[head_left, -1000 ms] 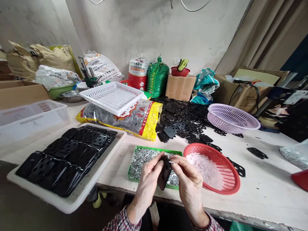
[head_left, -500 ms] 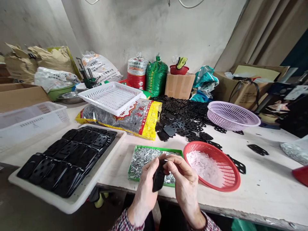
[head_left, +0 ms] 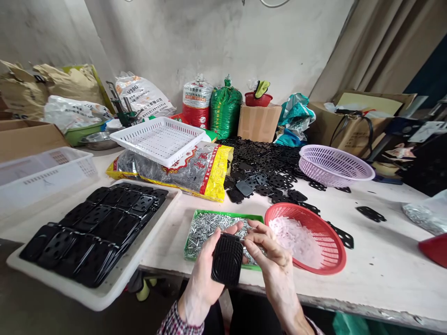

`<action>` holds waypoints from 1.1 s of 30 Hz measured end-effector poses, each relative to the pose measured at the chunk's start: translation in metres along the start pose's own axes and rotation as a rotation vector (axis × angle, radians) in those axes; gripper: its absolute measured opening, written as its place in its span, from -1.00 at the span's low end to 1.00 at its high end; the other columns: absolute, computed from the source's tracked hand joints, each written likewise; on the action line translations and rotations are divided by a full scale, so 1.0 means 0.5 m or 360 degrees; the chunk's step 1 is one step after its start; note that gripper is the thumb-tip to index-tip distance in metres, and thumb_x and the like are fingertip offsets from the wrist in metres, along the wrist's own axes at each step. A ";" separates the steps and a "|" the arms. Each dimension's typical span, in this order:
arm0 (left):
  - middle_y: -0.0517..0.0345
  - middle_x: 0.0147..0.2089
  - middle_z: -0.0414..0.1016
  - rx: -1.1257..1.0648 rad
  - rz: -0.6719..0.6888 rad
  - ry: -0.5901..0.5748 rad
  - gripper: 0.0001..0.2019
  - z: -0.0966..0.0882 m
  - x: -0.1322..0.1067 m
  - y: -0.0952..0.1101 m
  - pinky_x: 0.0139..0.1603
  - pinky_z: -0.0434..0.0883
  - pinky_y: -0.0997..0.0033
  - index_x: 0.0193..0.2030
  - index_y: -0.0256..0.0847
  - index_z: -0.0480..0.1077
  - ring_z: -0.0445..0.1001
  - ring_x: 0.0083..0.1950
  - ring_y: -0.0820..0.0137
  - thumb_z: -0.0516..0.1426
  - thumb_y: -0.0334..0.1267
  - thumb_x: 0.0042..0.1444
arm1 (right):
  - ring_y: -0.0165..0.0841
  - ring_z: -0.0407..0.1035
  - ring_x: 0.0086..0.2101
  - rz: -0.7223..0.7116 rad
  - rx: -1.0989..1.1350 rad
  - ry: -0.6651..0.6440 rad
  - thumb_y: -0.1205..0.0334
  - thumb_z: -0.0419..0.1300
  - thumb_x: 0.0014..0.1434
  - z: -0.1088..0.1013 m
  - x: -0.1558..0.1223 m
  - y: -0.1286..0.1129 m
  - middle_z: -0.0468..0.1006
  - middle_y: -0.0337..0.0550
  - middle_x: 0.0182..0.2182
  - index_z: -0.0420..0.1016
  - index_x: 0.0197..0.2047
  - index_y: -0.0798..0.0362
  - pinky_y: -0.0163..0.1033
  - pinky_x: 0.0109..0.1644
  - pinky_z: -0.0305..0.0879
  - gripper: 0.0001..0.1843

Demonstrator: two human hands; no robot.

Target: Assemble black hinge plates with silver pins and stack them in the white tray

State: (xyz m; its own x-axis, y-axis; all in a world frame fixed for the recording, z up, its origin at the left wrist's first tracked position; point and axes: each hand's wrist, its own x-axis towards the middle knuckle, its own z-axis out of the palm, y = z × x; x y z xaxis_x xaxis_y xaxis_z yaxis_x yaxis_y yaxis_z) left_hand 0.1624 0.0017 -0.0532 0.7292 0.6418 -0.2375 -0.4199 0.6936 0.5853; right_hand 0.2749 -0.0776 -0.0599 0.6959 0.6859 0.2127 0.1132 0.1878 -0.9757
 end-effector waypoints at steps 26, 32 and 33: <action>-0.12 0.20 0.55 0.0377 0.0186 0.0061 -0.52 -0.003 -0.007 -0.015 0.28 0.35 0.11 -0.01 -0.26 0.61 0.39 0.30 -0.01 0.23 0.09 0.13 | -0.08 0.44 0.04 0.0031 0.0090 0.0051 0.07 0.32 0.16 0.010 -0.020 0.007 0.56 -0.03 0.03 0.64 -0.45 0.01 -0.04 0.09 0.41 -0.76; -0.03 0.25 0.50 0.0429 0.0378 0.0146 -0.54 -0.006 -0.010 -0.019 0.35 0.29 0.15 0.02 -0.16 0.60 0.28 0.39 0.04 0.21 0.11 0.13 | -0.09 0.32 0.23 -0.0280 -0.0203 -0.0028 0.13 0.26 0.25 0.022 -0.039 0.026 0.43 -0.11 0.26 0.59 0.12 -0.18 0.08 0.32 0.25 -0.64; -0.02 0.25 0.51 0.0420 0.0351 0.0147 -0.53 -0.008 -0.011 -0.021 0.34 0.31 0.15 0.03 -0.14 0.59 0.28 0.39 0.05 0.21 0.13 0.13 | -0.07 0.29 0.24 -0.0337 -0.0275 -0.0043 0.14 0.26 0.25 0.024 -0.040 0.033 0.39 -0.11 0.29 0.55 0.16 -0.19 0.10 0.33 0.23 -0.60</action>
State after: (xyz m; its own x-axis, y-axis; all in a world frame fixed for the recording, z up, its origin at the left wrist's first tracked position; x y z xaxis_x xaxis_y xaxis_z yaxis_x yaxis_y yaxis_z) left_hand 0.1608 -0.0078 -0.0614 0.5796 0.8019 -0.1451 -0.3990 0.4346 0.8074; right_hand 0.2543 -0.0795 -0.0794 0.6248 0.6632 0.4122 0.3750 0.2082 -0.9033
